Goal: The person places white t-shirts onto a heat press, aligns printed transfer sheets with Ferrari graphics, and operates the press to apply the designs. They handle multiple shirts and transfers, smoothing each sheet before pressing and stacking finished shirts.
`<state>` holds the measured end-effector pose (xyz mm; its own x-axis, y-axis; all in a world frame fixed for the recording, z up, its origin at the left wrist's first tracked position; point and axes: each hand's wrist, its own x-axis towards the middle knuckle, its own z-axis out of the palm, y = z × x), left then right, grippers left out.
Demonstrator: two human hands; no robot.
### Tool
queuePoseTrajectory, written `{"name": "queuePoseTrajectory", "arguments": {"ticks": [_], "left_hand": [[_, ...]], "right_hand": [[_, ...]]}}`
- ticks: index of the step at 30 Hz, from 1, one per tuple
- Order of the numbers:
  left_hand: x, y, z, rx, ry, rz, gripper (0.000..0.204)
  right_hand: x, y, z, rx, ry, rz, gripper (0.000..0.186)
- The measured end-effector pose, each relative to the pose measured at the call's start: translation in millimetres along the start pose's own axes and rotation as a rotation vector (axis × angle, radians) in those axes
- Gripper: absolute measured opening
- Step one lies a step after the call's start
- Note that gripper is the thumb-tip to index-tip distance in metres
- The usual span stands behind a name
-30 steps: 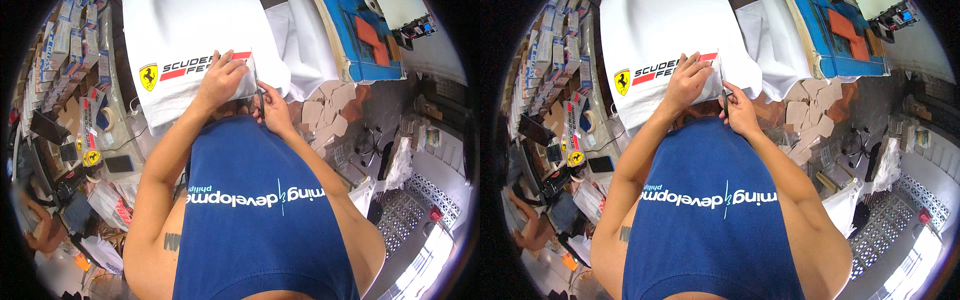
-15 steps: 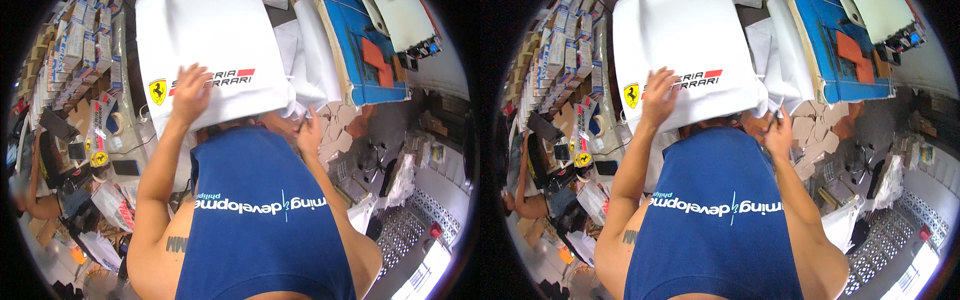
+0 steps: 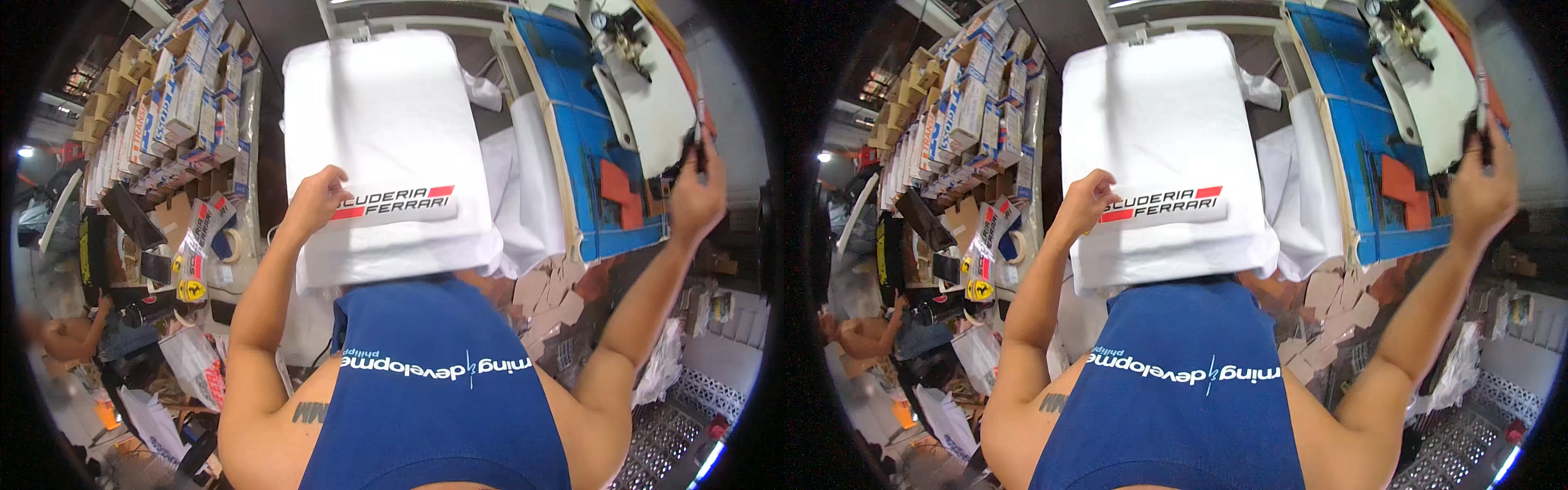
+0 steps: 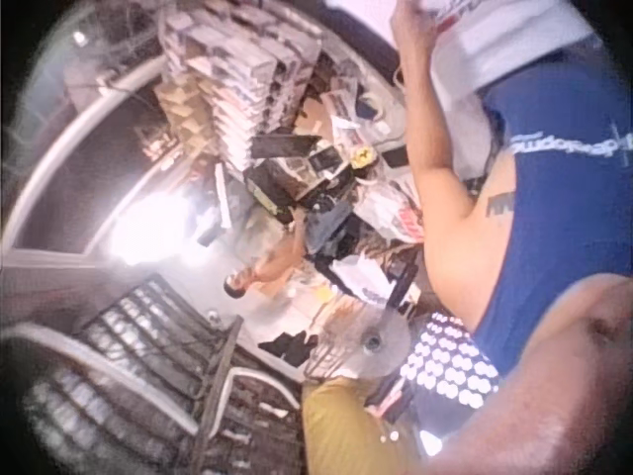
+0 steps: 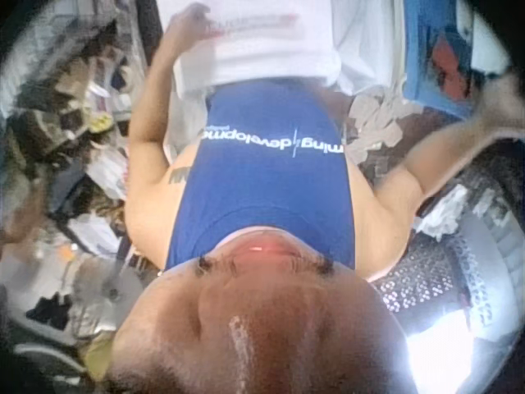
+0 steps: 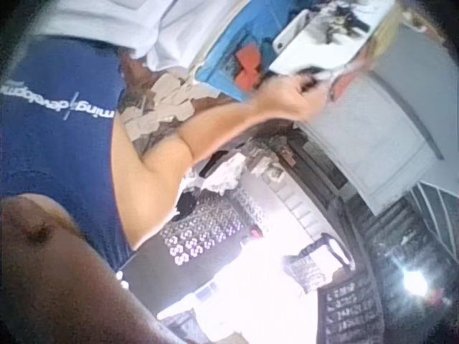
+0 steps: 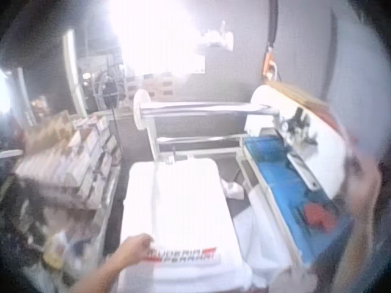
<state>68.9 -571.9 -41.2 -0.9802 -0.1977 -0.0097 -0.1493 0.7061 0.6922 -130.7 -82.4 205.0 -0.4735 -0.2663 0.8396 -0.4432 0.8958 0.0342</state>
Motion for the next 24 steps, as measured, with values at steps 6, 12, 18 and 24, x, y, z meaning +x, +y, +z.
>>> {"name": "queuePoseTrajectory", "arguments": {"ticks": [6, 12, 18, 24], "left_hand": [[119, -24, -22, 0.146, 0.089, 0.085, 0.029], [191, -47, -11, 0.302, 0.199, 0.084, 0.036], [202, -92, -12, 0.404, 0.432, 0.247, 0.032], [257, -135, -53, 0.561, 0.366, 0.120, 0.034]], "right_hand": [[121, 159, 52, -0.499, -0.386, 0.240, 0.037], [153, 265, 93, -0.222, -0.848, 0.289, 0.033], [94, 83, 112, -0.201, -0.106, -0.197, 0.026], [-75, -169, 240, 0.535, -0.799, -0.136, 0.035]]}}
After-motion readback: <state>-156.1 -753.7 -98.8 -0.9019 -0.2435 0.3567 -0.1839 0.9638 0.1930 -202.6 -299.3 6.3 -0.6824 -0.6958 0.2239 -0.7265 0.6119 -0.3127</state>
